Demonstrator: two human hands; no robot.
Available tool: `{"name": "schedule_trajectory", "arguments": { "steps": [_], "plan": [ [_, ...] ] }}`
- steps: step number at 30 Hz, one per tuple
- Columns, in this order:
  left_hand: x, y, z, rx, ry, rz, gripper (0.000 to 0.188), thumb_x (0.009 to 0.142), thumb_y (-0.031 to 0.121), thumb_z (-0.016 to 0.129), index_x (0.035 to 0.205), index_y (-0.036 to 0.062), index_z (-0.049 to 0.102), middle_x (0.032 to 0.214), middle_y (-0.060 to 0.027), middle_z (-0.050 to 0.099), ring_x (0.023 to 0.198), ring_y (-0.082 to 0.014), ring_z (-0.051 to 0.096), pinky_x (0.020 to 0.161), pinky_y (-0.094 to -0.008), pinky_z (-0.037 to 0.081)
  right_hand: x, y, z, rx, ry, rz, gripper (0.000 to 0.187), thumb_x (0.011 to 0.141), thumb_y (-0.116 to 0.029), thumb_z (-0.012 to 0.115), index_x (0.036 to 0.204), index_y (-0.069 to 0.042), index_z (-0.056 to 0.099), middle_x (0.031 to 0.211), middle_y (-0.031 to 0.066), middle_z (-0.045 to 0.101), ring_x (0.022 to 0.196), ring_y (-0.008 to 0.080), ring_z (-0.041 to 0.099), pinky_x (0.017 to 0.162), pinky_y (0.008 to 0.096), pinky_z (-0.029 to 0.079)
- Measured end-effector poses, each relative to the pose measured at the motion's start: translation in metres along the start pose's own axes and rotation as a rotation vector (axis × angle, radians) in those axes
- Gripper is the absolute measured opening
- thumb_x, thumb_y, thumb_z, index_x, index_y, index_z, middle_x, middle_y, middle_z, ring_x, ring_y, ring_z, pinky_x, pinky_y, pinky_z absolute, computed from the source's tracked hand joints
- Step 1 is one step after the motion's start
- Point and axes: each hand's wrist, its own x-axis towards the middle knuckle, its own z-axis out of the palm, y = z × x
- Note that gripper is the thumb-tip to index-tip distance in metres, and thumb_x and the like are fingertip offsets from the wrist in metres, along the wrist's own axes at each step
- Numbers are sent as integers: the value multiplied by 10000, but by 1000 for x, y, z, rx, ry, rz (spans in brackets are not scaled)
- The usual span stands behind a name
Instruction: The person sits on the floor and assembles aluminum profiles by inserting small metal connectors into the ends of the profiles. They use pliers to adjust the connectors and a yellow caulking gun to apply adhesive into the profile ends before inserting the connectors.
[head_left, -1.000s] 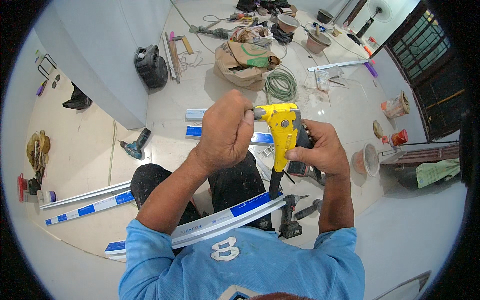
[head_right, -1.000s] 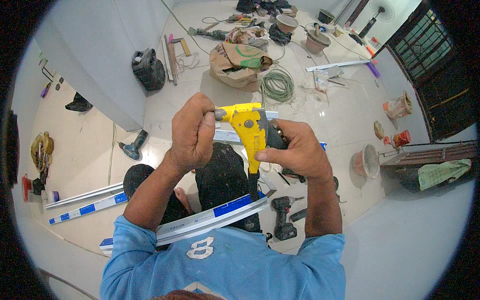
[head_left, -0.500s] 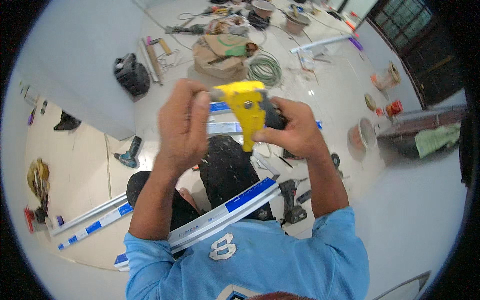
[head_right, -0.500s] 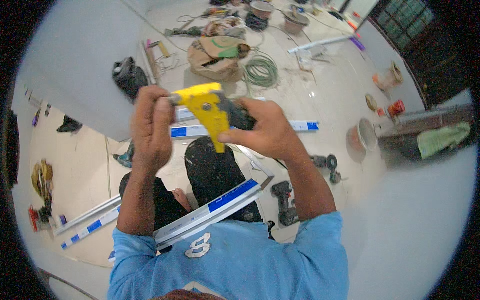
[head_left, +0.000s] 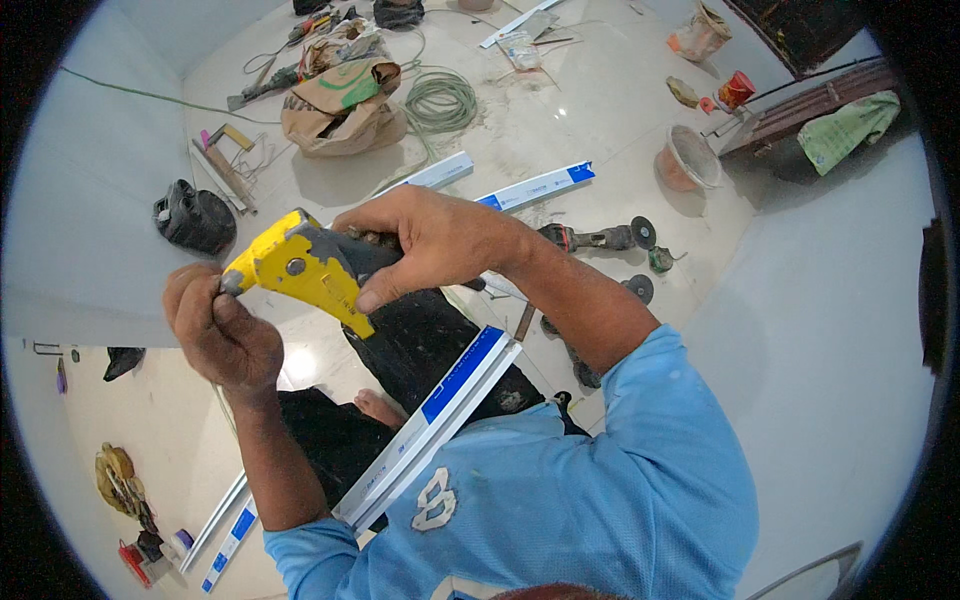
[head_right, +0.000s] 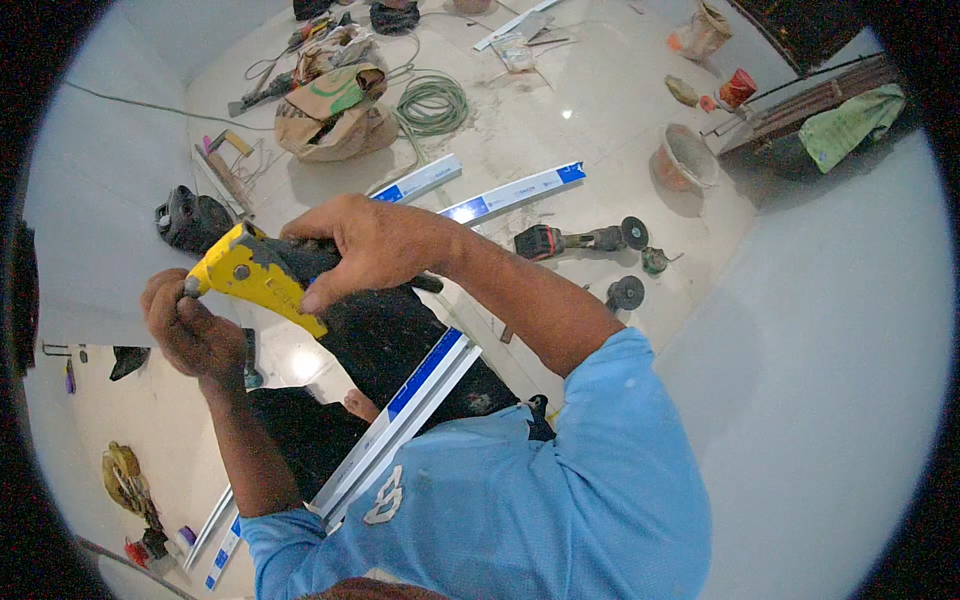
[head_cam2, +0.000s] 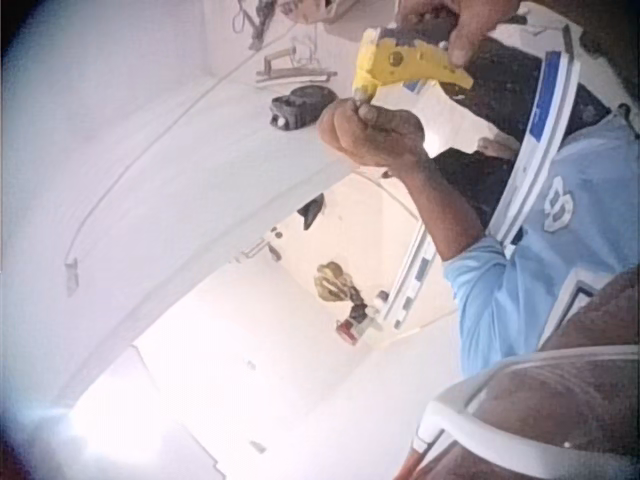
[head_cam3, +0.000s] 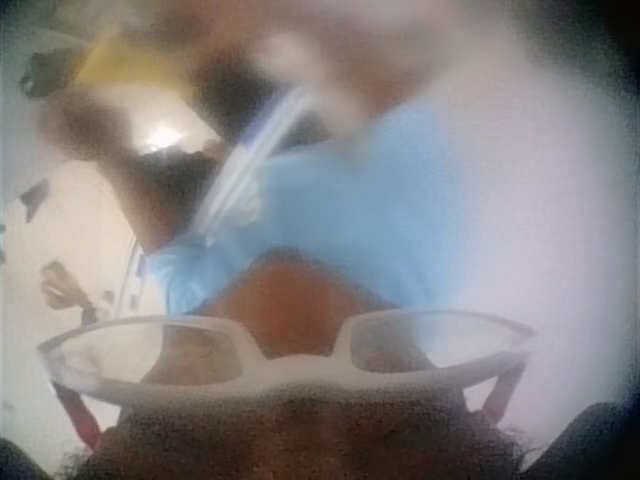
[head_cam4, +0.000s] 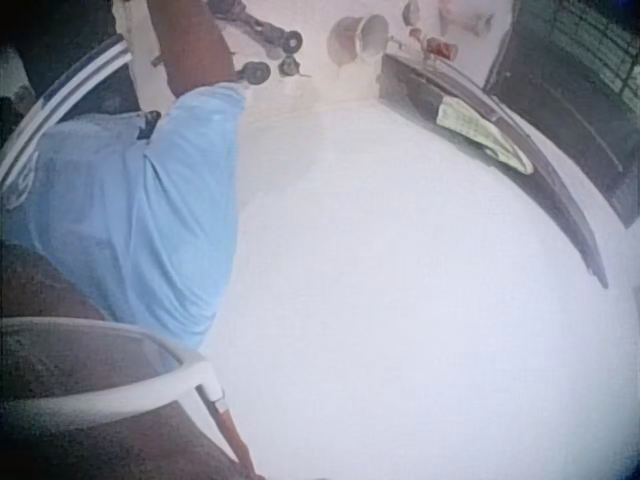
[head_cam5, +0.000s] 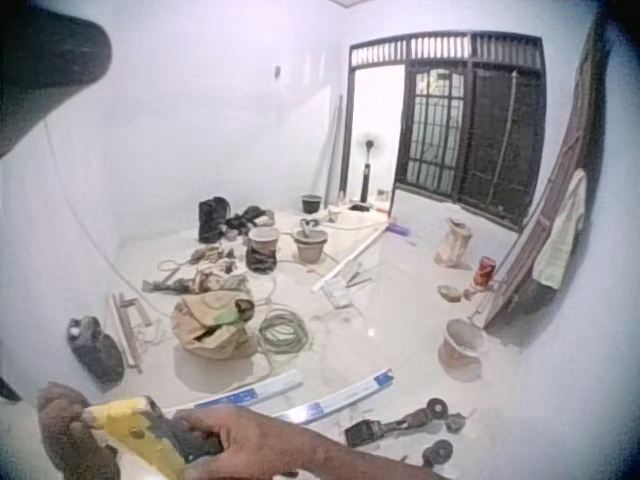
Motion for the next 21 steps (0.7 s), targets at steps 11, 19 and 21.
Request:
{"name": "schedule_trajectory", "arguments": {
  "steps": [11,19,21],
  "plan": [
    [-27,-11,20,-150,-33,-115,215,1007,-36,635,1200,28,565,978,-183,605,842,-356,622,749,-470,537,-1,12,-1,-451,178,-89,543,805,-306,885,1213,-1,699,951,185,750,834,275,716,791,412,568],
    [-29,3,16,-230,-97,-172,184,1023,5,643,1184,29,559,950,-173,593,810,-350,597,720,-478,514,4,15,1,-368,227,-85,451,738,-117,747,1165,15,689,1037,164,715,945,221,686,880,378,565],
    [-33,5,18,-250,-98,-203,171,1026,13,644,1173,30,558,951,-173,596,812,-349,598,720,-478,511,4,30,5,-260,250,-124,456,747,-116,745,1180,12,685,1108,160,712,1011,222,686,929,377,558]
  ]
}}
